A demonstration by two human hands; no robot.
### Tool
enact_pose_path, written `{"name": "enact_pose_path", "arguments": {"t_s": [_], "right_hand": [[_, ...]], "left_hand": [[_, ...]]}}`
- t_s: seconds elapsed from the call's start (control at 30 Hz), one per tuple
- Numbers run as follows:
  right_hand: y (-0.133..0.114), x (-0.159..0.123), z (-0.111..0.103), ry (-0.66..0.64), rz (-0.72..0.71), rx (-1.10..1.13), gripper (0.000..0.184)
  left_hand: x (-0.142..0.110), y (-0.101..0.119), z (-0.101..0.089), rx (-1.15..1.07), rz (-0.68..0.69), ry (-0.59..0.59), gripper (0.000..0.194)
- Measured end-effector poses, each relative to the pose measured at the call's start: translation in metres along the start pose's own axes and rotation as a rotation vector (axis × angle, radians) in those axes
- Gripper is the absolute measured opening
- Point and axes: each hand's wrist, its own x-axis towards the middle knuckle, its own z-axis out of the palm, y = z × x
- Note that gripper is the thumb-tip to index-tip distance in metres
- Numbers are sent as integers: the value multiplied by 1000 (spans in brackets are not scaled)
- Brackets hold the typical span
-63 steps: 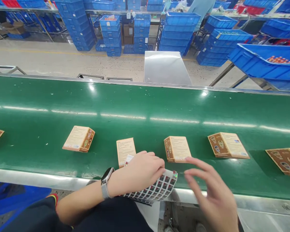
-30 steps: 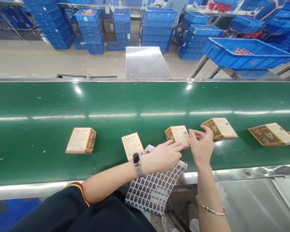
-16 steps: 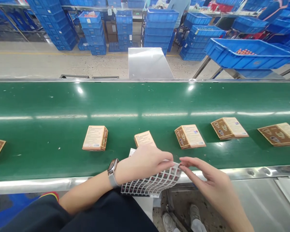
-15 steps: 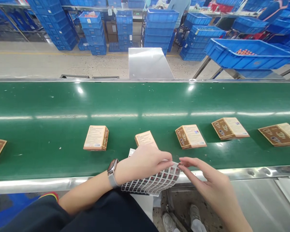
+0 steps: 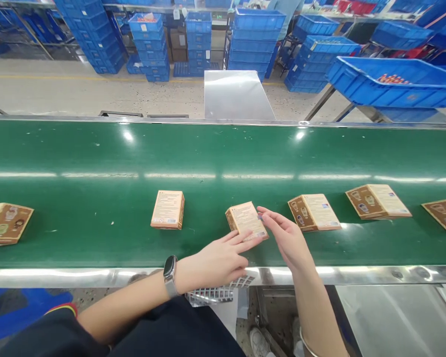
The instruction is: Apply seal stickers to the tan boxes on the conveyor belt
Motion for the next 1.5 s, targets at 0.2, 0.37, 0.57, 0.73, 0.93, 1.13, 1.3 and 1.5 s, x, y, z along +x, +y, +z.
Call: {"name": "enact_pose_path", "arguments": {"t_s": [0.2,0.37,0.57,0.73,0.93,1.13,1.3,1.5], "right_hand": [[5,8,4,53,52,18,52],[8,8,1,144,11,-39,52],[11,10,-1,301,-97,-230,46],[1,22,-13,418,-195,-389,47],[-27,-7,-32,287,-274,-486,47],[-40,-67,-15,-294,-238,-459,37],[-33,-80,13,-213,-238,-457,42],[-26,-87,27,-162,-346,-524,31]], "left_hand": [[15,4,11,92,26,2,21],[26,5,19,118,57,58,21],[38,6,24,93,68,71,19],[51,7,19,28,84,51,20],[32,7,-14,-83,-72,9,25],[-9,-1,-45,-186,-238,20,21],[-27,-2,-51,-196,-296,91,22],[-40,-1,-50,-227,-298,147,14]]}}
